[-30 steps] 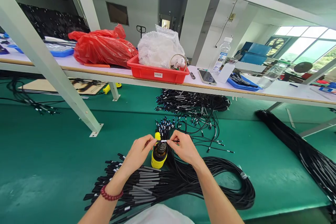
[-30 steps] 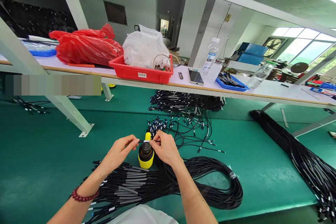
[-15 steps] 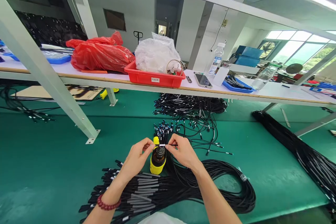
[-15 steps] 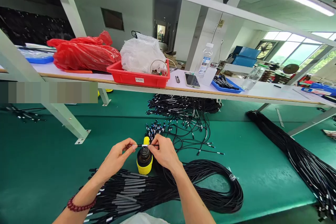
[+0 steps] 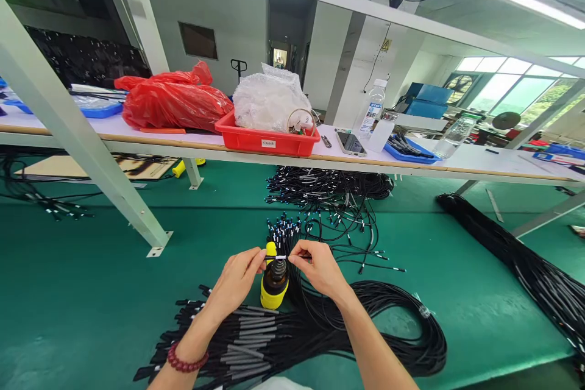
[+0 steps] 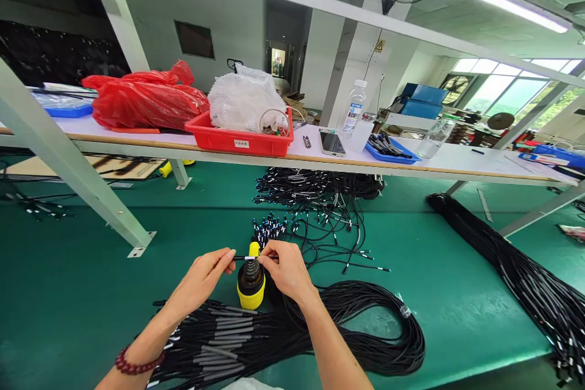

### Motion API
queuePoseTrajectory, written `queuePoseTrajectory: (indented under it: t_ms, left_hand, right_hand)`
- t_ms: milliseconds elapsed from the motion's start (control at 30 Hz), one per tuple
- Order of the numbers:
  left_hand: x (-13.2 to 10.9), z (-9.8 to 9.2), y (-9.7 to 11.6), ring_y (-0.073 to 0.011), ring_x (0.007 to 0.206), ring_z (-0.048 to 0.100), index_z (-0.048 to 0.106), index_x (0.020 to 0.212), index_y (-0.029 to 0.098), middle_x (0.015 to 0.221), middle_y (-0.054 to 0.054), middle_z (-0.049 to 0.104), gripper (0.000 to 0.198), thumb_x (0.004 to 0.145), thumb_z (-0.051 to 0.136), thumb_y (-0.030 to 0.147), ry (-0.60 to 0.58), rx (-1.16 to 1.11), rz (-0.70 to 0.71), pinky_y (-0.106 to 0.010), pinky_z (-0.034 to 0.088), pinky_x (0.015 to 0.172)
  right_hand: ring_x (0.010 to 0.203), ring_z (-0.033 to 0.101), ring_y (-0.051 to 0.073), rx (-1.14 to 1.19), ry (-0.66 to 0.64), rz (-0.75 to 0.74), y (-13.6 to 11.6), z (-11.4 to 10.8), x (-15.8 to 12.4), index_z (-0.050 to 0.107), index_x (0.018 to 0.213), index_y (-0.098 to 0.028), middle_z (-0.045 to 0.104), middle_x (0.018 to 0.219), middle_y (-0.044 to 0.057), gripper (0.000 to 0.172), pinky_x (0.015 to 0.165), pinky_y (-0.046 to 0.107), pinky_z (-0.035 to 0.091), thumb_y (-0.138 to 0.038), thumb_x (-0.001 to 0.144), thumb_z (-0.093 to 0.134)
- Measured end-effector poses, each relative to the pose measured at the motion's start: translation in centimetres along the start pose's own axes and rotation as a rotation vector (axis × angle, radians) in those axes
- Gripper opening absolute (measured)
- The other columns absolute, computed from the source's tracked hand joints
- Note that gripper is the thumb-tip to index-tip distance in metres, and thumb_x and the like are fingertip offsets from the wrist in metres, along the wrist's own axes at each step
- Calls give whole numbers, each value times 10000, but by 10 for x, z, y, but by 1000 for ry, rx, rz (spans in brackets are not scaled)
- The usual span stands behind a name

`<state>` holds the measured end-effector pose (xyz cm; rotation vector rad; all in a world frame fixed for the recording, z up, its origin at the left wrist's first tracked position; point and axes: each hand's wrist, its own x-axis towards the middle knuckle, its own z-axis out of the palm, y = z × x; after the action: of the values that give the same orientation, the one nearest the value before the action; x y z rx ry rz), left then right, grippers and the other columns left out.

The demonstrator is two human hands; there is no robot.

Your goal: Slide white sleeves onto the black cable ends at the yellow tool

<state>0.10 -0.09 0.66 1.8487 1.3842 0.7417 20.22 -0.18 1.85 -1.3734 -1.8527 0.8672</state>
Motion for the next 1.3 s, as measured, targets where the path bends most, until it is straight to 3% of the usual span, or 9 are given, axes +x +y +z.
queuePoseTrajectory:
  t_ms: [567,700,867,1067,1300]
  left_hand:
    - [0,-1,2,-183,750,554,550,830,210,799,-4,613,286,896,421,456,-1,-49,11,-259,418,682]
    - [-1,0,2,-183,701,556,538,771,214,727,1,608,358,915,379,500,0,-35,-1,-258,404,642]
    - [-1,0,0,-173,595,506,495,623,213,595,12,558,477,927,337,546,13,18,-22,-273,349,607]
    - [-1,2,-1,-145,534,423,507,643,212,548,46,479,437,909,382,535,24,29,-7,-249,295,537]
    - [0,2,-2,-160,636,508,578,772,209,668,22,571,308,896,443,457,49,13,25,-245,370,594]
  right_hand:
    - [681,614,137,-37,7,-1,1,-1,0,693,758,-179,693,730,2,107,634,211,439,-162,821,608]
    - [690,600,141,-90,-12,-21,1,-2,-1,714,734,-189,703,736,10,192,635,220,404,-199,872,580]
    - [696,601,141,-114,-20,-29,1,1,-1,717,743,-190,706,747,10,179,631,217,396,-204,872,595]
    - [716,625,145,-101,-15,-15,1,1,0,723,759,-190,716,767,18,165,655,214,434,-186,862,593]
    - [716,642,148,-72,15,4,-1,1,1,722,748,-186,716,754,19,137,667,221,471,-146,822,614]
